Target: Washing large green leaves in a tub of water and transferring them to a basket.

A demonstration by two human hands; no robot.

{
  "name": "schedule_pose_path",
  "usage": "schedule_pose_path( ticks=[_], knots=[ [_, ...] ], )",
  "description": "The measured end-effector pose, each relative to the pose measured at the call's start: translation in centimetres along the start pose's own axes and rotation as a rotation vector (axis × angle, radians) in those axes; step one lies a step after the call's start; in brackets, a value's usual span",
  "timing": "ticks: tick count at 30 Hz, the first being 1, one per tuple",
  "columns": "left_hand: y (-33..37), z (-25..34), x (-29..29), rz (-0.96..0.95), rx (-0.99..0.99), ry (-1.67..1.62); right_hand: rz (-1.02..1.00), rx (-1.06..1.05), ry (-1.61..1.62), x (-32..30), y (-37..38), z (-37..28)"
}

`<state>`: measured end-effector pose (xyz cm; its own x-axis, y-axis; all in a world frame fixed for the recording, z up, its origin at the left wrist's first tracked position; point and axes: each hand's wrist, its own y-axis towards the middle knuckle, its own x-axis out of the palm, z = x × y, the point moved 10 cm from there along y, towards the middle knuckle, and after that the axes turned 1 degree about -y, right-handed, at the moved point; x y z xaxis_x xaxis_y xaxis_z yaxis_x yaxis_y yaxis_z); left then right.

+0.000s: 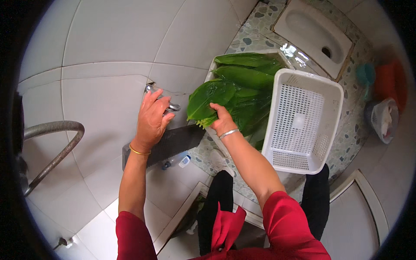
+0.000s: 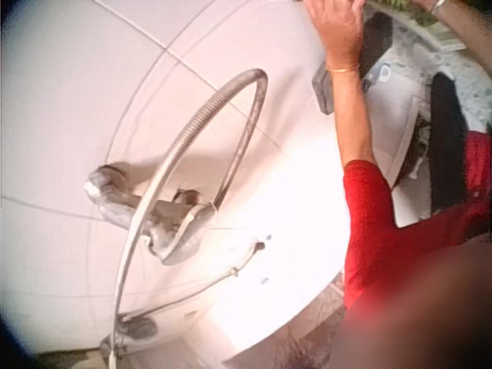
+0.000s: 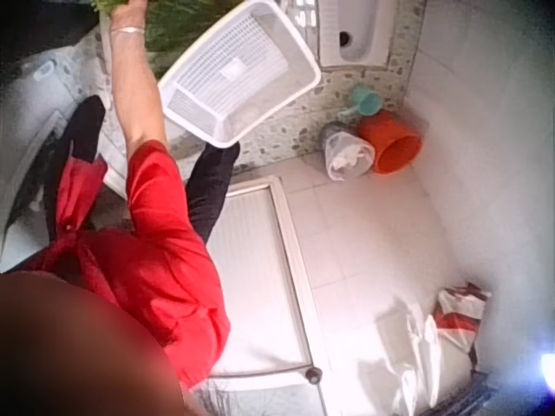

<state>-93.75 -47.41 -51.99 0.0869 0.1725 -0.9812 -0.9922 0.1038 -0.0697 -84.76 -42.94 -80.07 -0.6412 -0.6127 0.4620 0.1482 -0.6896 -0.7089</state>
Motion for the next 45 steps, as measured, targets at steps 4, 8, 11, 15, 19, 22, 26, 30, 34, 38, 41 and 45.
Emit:
schedule_pose_path(
  ticks=[4,8,11,15,19,22,26,30,34,38,41,45],
  knots=[
    [1.6,-1.9,0.6,0.098,-0.183,-0.074,0.036,0.044,0.114,-0.6,2.6,-0.1],
    [1.2,-5.4,0.6,0.122,-0.424,-0.125,0.08,-0.048,0.092,1.6,2.7,1.3],
    [1.1,-5.9,0.4,0.193,-0.445,-0.098,0.098,-0.073,0.109,2.5,3.0,1.5],
    [0.9,-6.1,0.6,0.205,-0.476,-0.053,0.066,-0.081,0.128,3.5,2.7,2.0],
    [1.4,-6.0,0.7,0.227,-0.492,-0.058,-0.051,-0.035,0.102,3.0,4.8,1.3],
    [0.5,-6.7,0.8,0.225,-0.51,-0.057,0.02,-0.026,0.15,3.0,4.6,2.7],
    [0.6,-6.4,0.7,0.291,-0.506,-0.134,-0.053,-0.006,0.186,2.8,5.4,2.5],
    [0.6,-6.4,1.0,0.237,-0.52,-0.063,-0.005,-0.022,0.212,2.5,4.6,2.5],
    [0.3,-6.6,0.7,0.26,-0.533,-0.04,0.04,-0.047,0.17,2.6,3.7,2.9],
    [0.3,-6.6,0.9,0.295,-0.497,-0.051,0.002,-0.077,0.133,2.4,3.6,2.8],
    [0.2,-7.0,1.3,0.269,-0.54,-0.063,-0.035,-0.097,0.15,3.5,4.0,3.0],
    [0.3,-6.6,1.1,0.288,-0.528,-0.063,-0.052,-0.084,0.261,5.1,3.7,2.9]
  ],
)
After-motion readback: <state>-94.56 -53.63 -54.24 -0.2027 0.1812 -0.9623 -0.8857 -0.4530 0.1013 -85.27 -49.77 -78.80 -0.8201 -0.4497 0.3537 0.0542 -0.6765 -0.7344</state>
